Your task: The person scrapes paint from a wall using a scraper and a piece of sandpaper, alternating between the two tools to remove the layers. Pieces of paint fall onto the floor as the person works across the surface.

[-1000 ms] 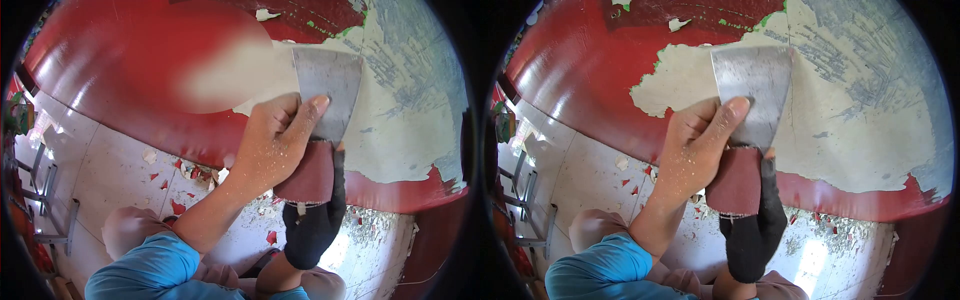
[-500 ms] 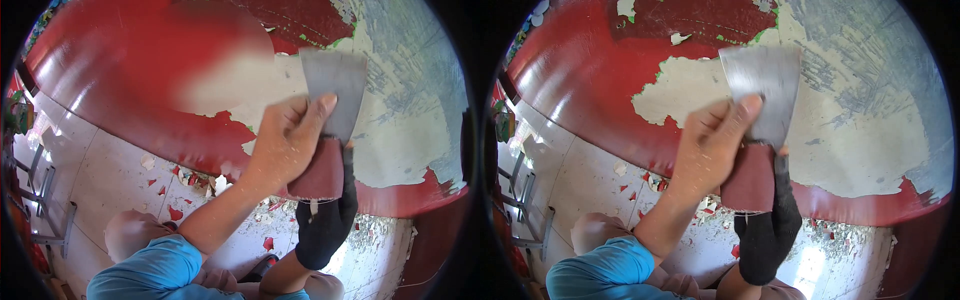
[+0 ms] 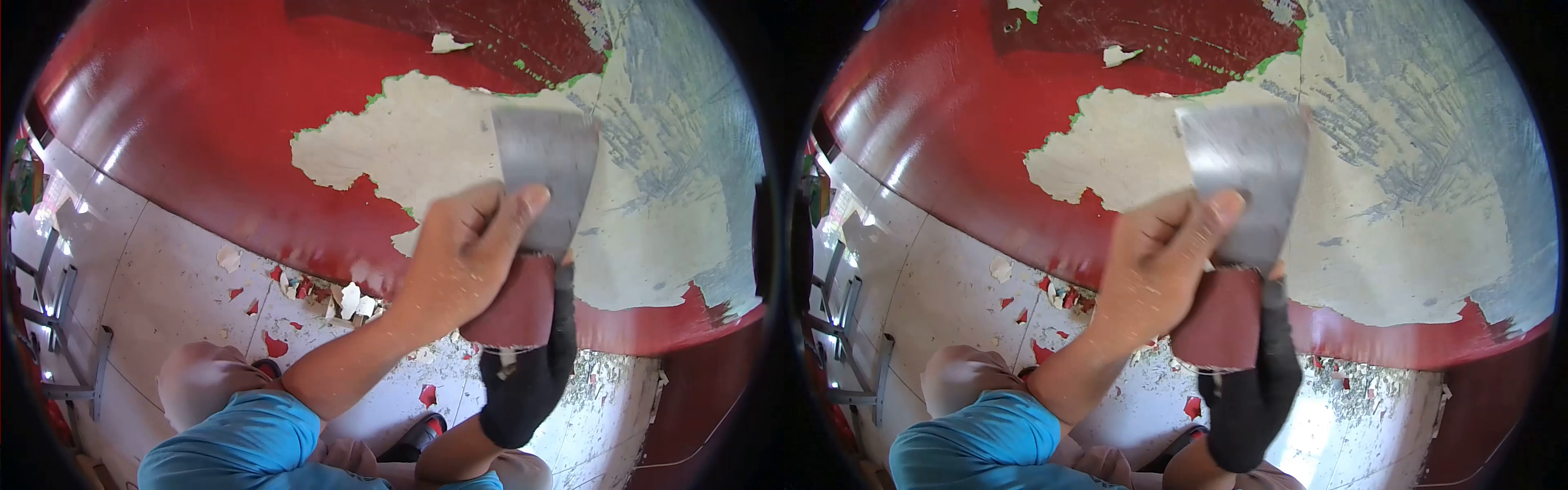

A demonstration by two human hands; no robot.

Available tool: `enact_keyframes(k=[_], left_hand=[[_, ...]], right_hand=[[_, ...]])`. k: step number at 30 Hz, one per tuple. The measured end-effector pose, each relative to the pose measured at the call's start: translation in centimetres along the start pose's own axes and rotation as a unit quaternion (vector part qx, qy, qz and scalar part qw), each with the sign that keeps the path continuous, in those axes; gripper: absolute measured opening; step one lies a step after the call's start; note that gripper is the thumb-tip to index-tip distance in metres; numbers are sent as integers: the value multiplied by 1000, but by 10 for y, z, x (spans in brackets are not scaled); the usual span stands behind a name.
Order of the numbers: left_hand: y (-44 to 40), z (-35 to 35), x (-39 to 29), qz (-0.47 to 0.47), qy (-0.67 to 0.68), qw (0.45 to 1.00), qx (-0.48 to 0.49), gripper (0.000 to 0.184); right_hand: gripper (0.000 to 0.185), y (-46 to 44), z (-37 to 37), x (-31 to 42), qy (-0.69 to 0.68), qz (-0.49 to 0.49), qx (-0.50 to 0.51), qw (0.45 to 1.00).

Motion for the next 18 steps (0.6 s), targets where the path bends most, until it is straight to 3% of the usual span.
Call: enact_keyframes(k=[2,3,5,11,13,14,18], left_hand=[[-6,4,-15,31,137,990,-2,40],[-7,6,-13,33,135,990,-4,40],[-5,9,-11,-40,-1,999,-8,39],[-6,9,-2,-10,76,997,-32,37],[-8,13,-10,-16,66,998,4,37],[-4,13,-12,-13,8,1000,-20,37],[4,4,7,-25,-2,998,-57,37]], right_hand=[[48,1,-9,-5,5,-1,-3,1000],[48,-1,-6,-6,7,-3,-1,1000],[48,-5,3,-4,8,-13,3,1000],[47,0,-6,-2,17,8,22,1000],[47,-2,-3,-5,21,6,28,999],[47,-5,0,-5,20,-2,29,999],[49,-2,-1,-1,-5,-35,44,998]])
Point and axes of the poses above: each hand's wrist, its own y-axis away from the middle knuckle, its own z-axis out of the back of the hand, x = y × z, the point moved 1 cm from there along -y, towards the middle knuckle, and after that the axes turned 9 degrees about -y, right-handed, at the moved point
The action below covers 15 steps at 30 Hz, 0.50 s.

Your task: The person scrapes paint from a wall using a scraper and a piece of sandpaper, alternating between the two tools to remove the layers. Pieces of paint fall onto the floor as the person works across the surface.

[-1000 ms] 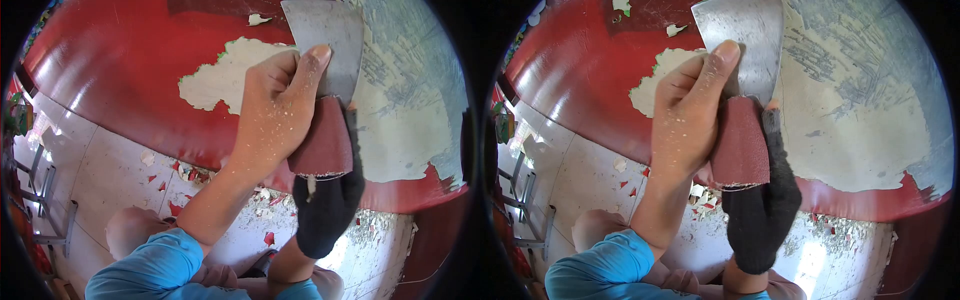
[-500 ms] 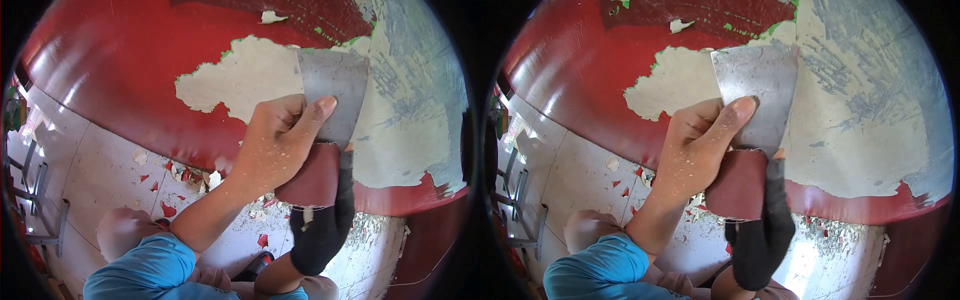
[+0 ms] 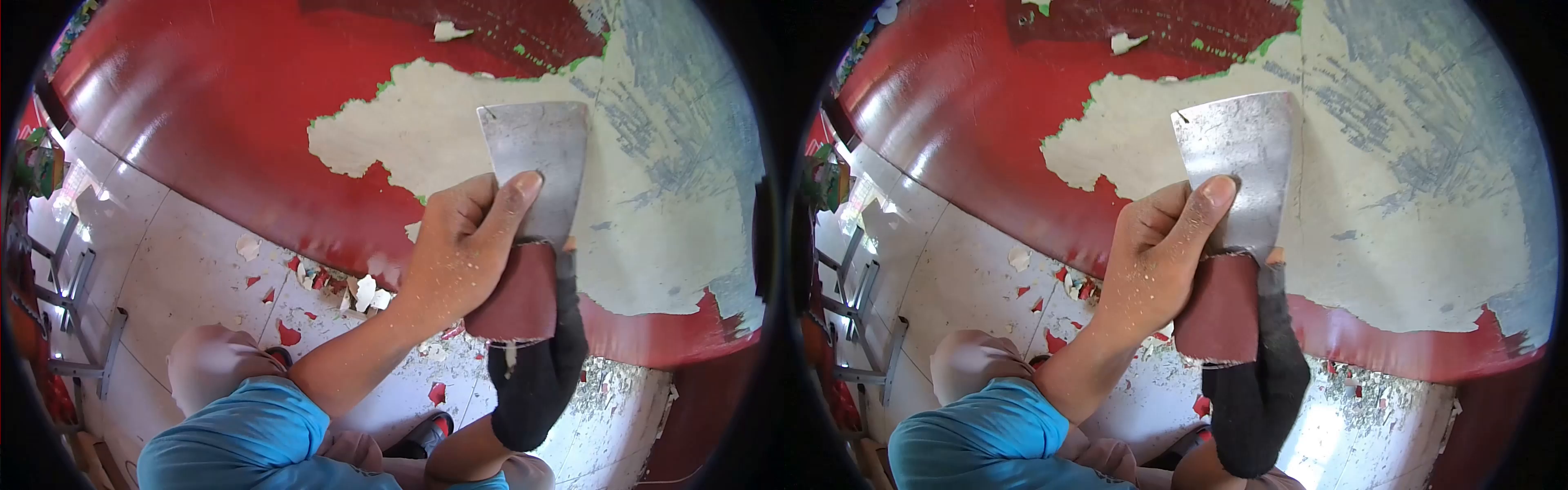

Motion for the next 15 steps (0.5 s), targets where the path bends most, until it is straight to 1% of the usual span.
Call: enact_keyframes(k=[1,3,4,5,6,7,8,9,10,11,13,14,15], left_hand=[[-3,4,-7,-5,2,1000,3,37],[-13,13,-29,7,97,995,-17,35],[-20,17,-38,1,103,993,-50,35],[-28,27,-40,-31,79,995,-50,38],[-29,31,-39,-44,34,997,-57,39],[-32,34,-37,-61,-8,996,-60,40],[-27,34,-33,-46,-31,996,-65,40],[-19,32,-27,-34,-50,996,-71,40],[-15,32,-15,-29,-31,996,-73,40],[-10,25,-10,-8,68,993,-96,38],[-2,31,2,25,143,989,-37,33],[1,31,5,25,150,987,-43,33],[3,26,1,50,177,983,-21,33]], right_hand=[[51,1,-1,1,-13,-29,8,999],[57,-14,-21,-18,84,93,4,992],[55,-28,-32,-20,247,244,31,937],[57,-41,-33,-12,250,259,92,928],[55,-39,-37,-15,133,219,61,965],[53,-38,-42,-15,14,180,28,983],[53,-32,-41,-12,14,181,26,983],[52,-22,-35,-10,-20,78,21,997],[50,-16,-30,-7,-53,-24,18,998],[50,-15,-25,-3,-48,-17,20,999],[59,-14,-19,2,113,-2,118,987],[59,-9,-14,1,116,-52,100,987],[59,-6,-12,-2,124,-58,104,985]])
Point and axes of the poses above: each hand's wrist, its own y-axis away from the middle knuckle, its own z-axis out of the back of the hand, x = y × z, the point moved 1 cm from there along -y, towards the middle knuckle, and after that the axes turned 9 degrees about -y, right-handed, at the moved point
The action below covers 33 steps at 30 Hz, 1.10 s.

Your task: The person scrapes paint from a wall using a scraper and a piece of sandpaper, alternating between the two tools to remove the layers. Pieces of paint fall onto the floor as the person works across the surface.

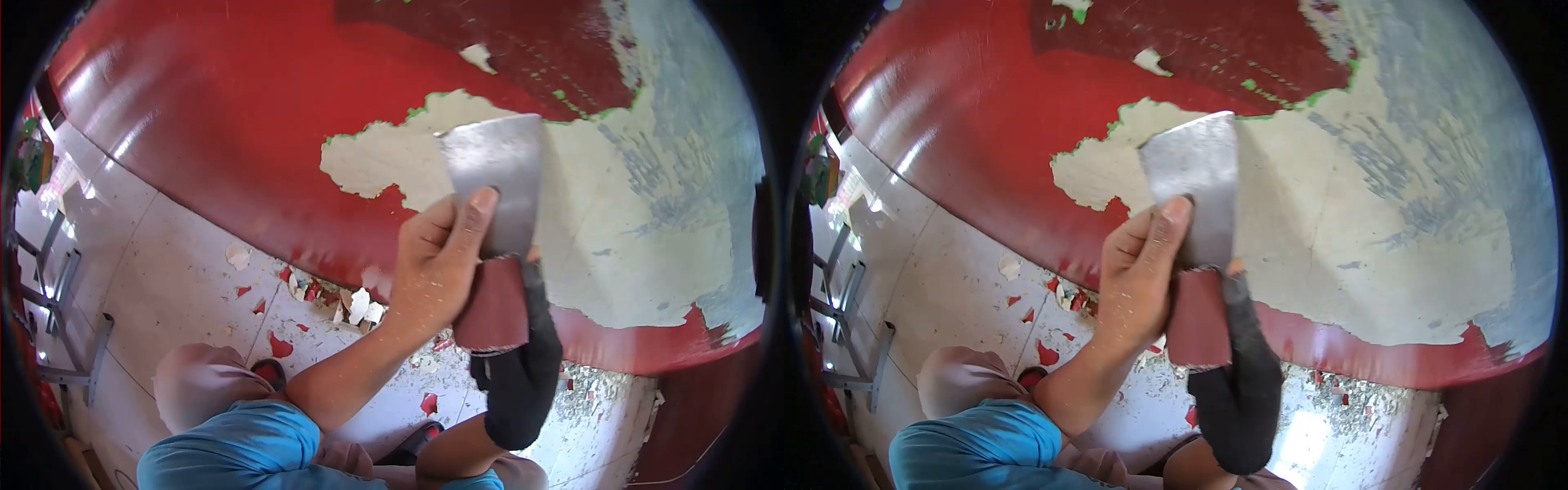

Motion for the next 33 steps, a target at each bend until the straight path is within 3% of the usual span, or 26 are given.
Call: enact_keyframes(k=[3,6,8,10,11,13,14,16,17,24,26,27,28,30,33], left_hand=[[2,-3,12,51,6,999,16,35],[-1,-7,8,36,32,999,0,37],[-8,4,0,11,-15,1000,2,38],[-15,16,7,34,-36,998,25,38],[-14,17,7,-2,-66,998,9,36],[-13,17,-3,-34,-99,994,-9,34],[-13,17,-13,-2,-40,999,6,34],[-17,19,-20,30,15,999,24,34],[-21,22,-18,18,-15,1000,21,35],[-12,18,2,-16,-48,998,-32,38],[-14,19,-4,8,-34,999,3,39],[-13,19,-8,13,11,1000,9,35],[-13,20,-11,12,15,1000,8,35],[-16,24,-13,14,-28,999,15,34],[-19,28,-14,8,-37,999,8,33]], right_hand=[[59,6,-2,0,-65,-28,-150,986],[59,2,-8,-7,-20,3,-152,988],[57,-1,-22,-12,-74,20,-125,989],[56,-1,-32,-5,-61,-35,-149,986],[56,-2,-36,-10,-64,-41,-144,987],[52,-6,-40,-18,-26,50,-153,987],[52,-9,-41,-17,-29,46,-151,987],[50,-15,-43,-7,107,156,-97,977],[51,-15,-41,-5,31,72,-97,992],[55,-12,-31,-11,66,148,-57,985],[57,-13,-38,-13,-49,84,-87,992],[54,-12,-35,-6,89,53,-45,994],[54,-13,-49,-11,74,184,-96,975],[53,-13,-55,-10,-51,35,-109,992],[51,-13,-66,-17,-25,96,-119,988]])
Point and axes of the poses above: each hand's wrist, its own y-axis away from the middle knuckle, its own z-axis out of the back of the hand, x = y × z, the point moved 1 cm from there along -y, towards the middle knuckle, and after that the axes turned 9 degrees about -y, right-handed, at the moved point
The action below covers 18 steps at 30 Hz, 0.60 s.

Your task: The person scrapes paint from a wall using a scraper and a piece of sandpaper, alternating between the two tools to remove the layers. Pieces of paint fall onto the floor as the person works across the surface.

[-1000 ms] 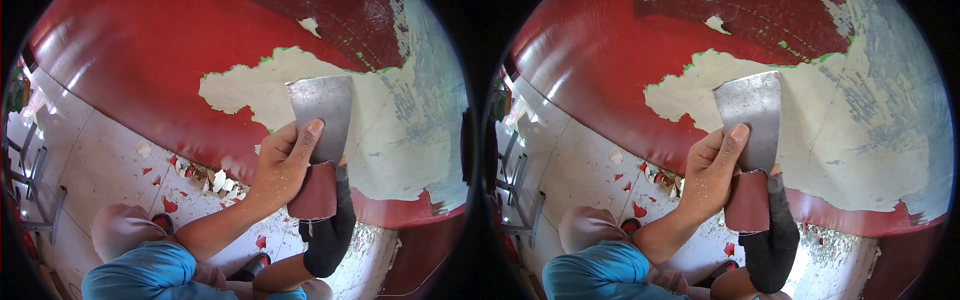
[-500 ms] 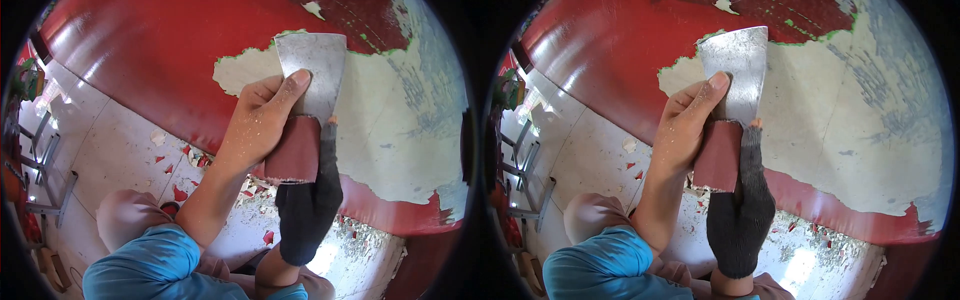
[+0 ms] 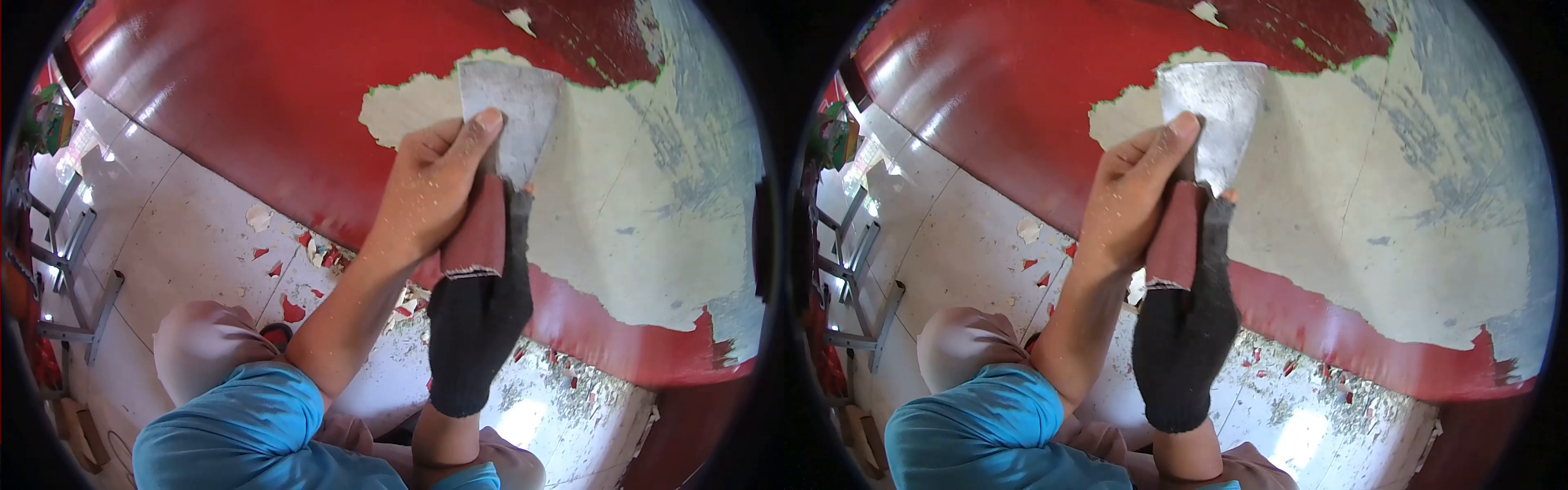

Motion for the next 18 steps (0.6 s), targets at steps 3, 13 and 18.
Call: enact_keyframes(k=[3,13,18], left_hand=[[0,3,-8,-2,-32,999,-10,33],[8,-2,-4,-21,-88,995,-47,38],[-1,4,-12,-8,-71,997,-26,38]], right_hand=[[54,-10,1,-25,100,204,-10,974],[55,0,1,-21,-47,24,26,998],[53,-6,-11,-32,-77,58,12,995]])
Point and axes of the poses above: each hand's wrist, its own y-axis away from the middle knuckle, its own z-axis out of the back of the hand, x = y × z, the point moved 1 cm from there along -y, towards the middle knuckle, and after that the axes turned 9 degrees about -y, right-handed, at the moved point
